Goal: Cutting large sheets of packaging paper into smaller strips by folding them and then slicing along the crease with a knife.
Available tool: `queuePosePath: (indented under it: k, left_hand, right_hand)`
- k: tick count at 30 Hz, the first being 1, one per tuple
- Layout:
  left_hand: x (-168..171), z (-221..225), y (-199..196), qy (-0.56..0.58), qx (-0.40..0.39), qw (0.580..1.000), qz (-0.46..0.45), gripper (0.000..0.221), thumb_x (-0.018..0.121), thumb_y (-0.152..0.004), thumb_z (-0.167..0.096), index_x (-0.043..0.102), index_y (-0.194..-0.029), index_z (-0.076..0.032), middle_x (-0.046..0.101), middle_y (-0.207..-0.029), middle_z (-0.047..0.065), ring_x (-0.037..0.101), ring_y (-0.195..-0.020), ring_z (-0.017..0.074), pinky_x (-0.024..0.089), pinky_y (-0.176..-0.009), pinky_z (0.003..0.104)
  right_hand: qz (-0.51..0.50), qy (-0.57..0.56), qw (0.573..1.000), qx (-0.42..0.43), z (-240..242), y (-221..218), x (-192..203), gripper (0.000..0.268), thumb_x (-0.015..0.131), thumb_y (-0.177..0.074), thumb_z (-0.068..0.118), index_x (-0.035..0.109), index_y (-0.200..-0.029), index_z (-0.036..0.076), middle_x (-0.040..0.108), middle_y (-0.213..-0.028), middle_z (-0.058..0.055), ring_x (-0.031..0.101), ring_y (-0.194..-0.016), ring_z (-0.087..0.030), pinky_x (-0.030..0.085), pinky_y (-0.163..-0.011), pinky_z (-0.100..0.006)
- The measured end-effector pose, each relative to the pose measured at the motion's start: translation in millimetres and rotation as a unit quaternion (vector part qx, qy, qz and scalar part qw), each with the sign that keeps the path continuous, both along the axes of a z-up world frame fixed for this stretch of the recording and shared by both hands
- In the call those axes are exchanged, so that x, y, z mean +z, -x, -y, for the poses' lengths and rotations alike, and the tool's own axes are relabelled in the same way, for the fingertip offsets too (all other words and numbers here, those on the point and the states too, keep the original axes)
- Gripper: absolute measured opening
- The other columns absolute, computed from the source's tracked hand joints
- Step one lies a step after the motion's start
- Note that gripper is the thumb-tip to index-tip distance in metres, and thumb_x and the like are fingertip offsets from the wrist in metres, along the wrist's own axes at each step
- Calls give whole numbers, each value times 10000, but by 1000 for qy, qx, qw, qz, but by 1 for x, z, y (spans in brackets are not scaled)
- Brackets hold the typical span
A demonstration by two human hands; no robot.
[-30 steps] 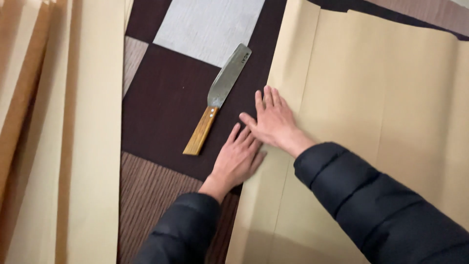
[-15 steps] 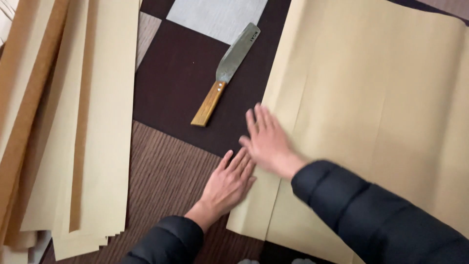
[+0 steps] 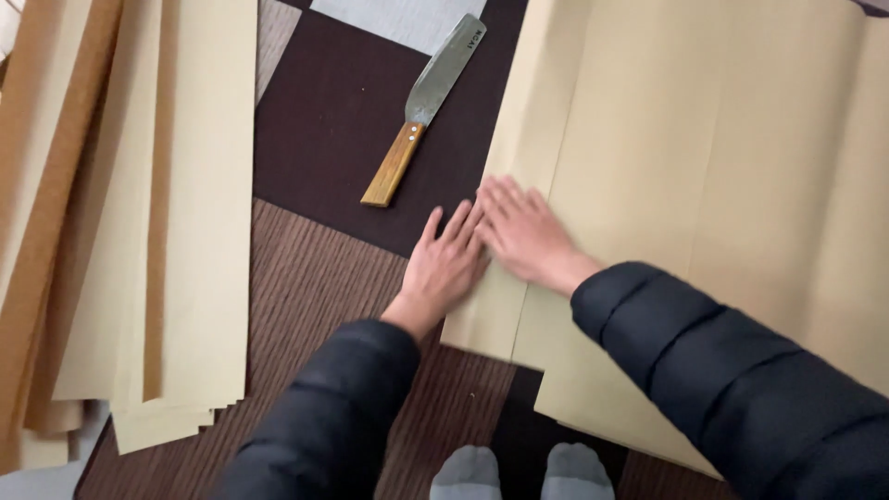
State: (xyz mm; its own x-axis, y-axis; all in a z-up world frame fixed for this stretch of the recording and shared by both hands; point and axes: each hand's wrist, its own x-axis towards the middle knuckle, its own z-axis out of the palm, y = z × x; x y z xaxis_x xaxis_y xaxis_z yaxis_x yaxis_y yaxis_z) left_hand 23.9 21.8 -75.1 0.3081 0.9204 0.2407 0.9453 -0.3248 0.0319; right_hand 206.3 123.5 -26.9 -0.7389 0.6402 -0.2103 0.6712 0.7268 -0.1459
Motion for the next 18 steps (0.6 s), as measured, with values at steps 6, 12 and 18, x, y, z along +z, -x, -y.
queuePosePath:
  k: [6,12,18]
  left_hand:
    - [6,17,16,53,-11,998,12,749,657,-1065,-410,484,-1745,-150,454,-1834,81,358,-1718,284,292,-1363,621]
    - [49,123,22,97,-75,992,4,629,512,-1140,-310,493,-1698,-20,498,-1771,204,410,-1676,355,308,-1324,618]
    - [50,133,22,97,-53,994,18,603,504,-1169,-361,528,-1667,-22,541,-1729,189,389,-1685,350,261,-1346,652]
  right_hand:
    - [46,-23,999,-2,2,-14,-14,864,334,-1176,683,310,-1819,106,233,-1898,-219,201,-1750,-445,272,-1345,-672]
    - [100,15,995,-2,-8,-7,-3,956,362,-1123,765,309,-1823,116,226,-1904,-216,229,-1748,-450,303,-1329,-675]
    - [82,-19,996,4,23,-6,6,983,488,-1081,767,379,-1796,102,302,-1858,-290,288,-1711,-521,323,-1305,-667]
